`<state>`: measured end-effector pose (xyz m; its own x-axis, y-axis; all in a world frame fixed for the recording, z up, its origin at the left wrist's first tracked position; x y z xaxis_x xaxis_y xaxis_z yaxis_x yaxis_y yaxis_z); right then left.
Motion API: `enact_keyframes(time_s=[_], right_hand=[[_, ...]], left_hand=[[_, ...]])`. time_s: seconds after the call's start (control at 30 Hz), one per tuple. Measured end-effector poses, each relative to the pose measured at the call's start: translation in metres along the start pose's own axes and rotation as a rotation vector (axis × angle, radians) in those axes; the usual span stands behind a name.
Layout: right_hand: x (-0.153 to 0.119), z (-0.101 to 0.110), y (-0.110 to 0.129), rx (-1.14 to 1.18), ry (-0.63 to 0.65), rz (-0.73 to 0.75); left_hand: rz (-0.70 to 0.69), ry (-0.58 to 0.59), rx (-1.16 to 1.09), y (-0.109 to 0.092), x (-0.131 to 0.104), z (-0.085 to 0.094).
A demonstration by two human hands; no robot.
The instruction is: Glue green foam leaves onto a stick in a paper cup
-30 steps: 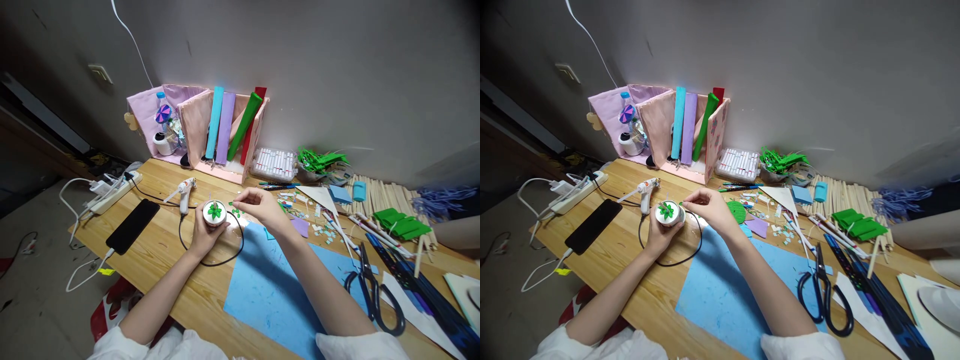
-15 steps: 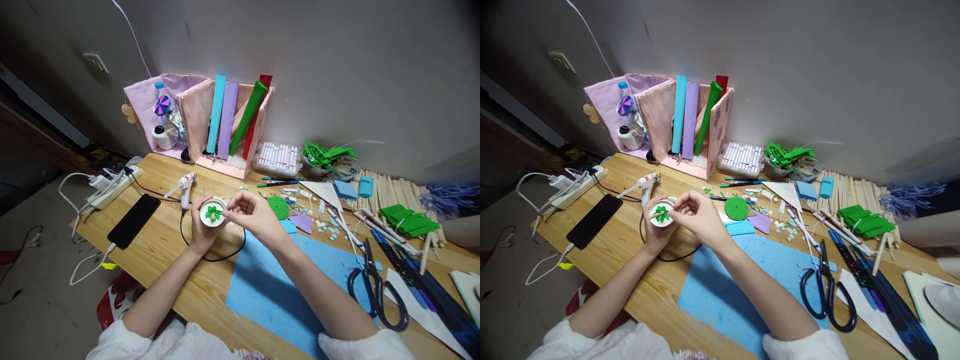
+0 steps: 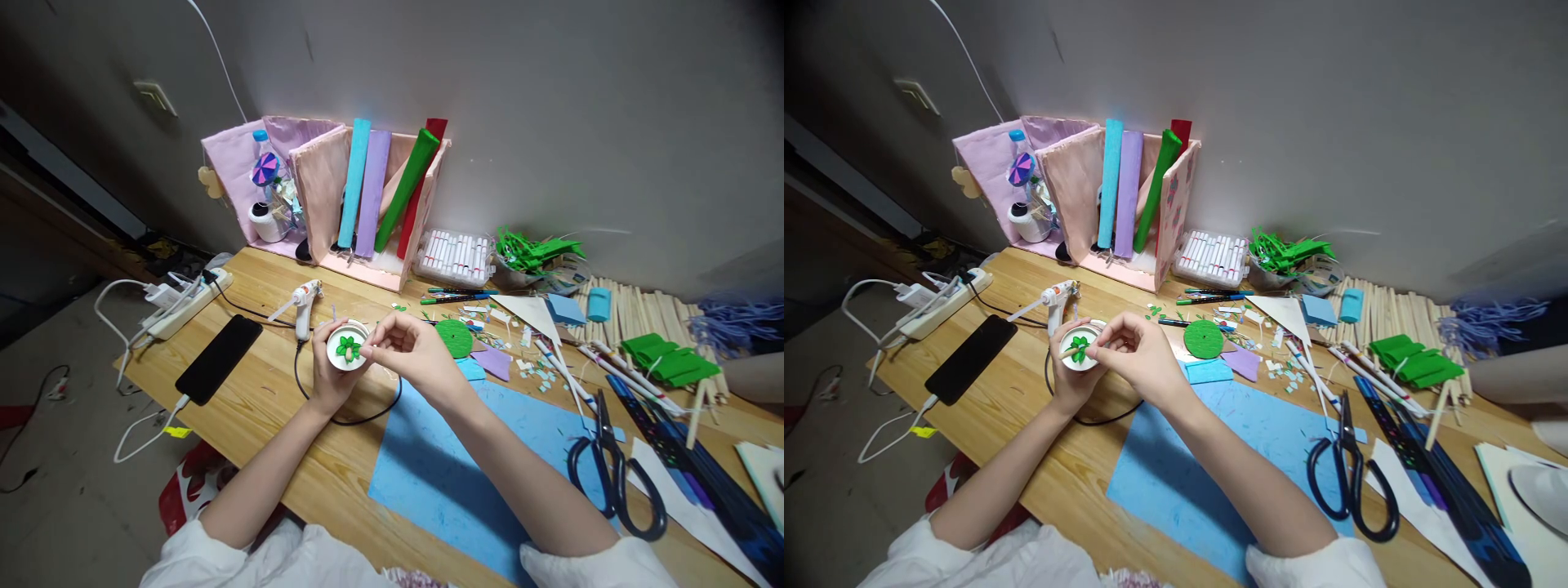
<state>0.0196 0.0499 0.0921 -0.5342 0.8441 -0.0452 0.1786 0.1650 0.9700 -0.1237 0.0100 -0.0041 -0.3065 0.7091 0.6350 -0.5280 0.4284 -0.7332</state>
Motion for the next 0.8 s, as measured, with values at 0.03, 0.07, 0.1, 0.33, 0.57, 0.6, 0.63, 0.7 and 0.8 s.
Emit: enact_keyframes(time_s=[0.03,0.07,0.1,0.33,0.57,0.6,0.63,0.7,0.8], right_hand=[[0.0,0.0,-0.0001,0.007,0.0,0.002],[0.0,0.0,-0.0003,0.013,0.001,0.001],[0.0001,0.0,-0.0005,0.019,0.0,-0.002],[0.0008,0.0001,-0.0032,0.028,-0.002,-0.017],[0.0014,0.0004,-0.004,0.083,0.016,-0.054],[0.0015,0.0004,-0.0043,0.096,0.02,-0.06],[0.0016,0.0003,-0.0045,0.107,0.024,-0.063],[0.0018,0.0002,-0.005,0.128,0.031,-0.068],[0.002,0.0,-0.0053,0.153,0.037,-0.081]], left_hand=[[-0.001,-0.001,-0.003,0.0,0.0,-0.0001],[-0.001,-0.001,-0.006,0.0001,0.0001,-0.0002],[0.0,-0.001,-0.007,0.0002,0.0001,-0.0003],[-0.007,-0.013,0.012,-0.0002,0.0005,-0.0002],[-0.02,-0.007,0.027,0.0011,0.0003,0.0004],[-0.023,-0.006,0.035,0.0014,0.0002,0.0005],[-0.026,-0.004,0.044,0.0016,0.0002,0.0005],[-0.031,0.003,0.058,0.002,0.0001,0.0004],[-0.045,0.005,0.064,0.0018,0.0005,0.0001]])
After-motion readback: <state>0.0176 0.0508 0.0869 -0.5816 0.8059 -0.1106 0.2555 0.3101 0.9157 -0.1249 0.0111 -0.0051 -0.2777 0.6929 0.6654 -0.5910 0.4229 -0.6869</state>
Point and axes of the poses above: each hand's wrist, its own x-axis towards the middle knuckle, its own z-axis out of the back of the hand, y = z × x, the point moved 1 cm from there along x, towards the middle knuckle
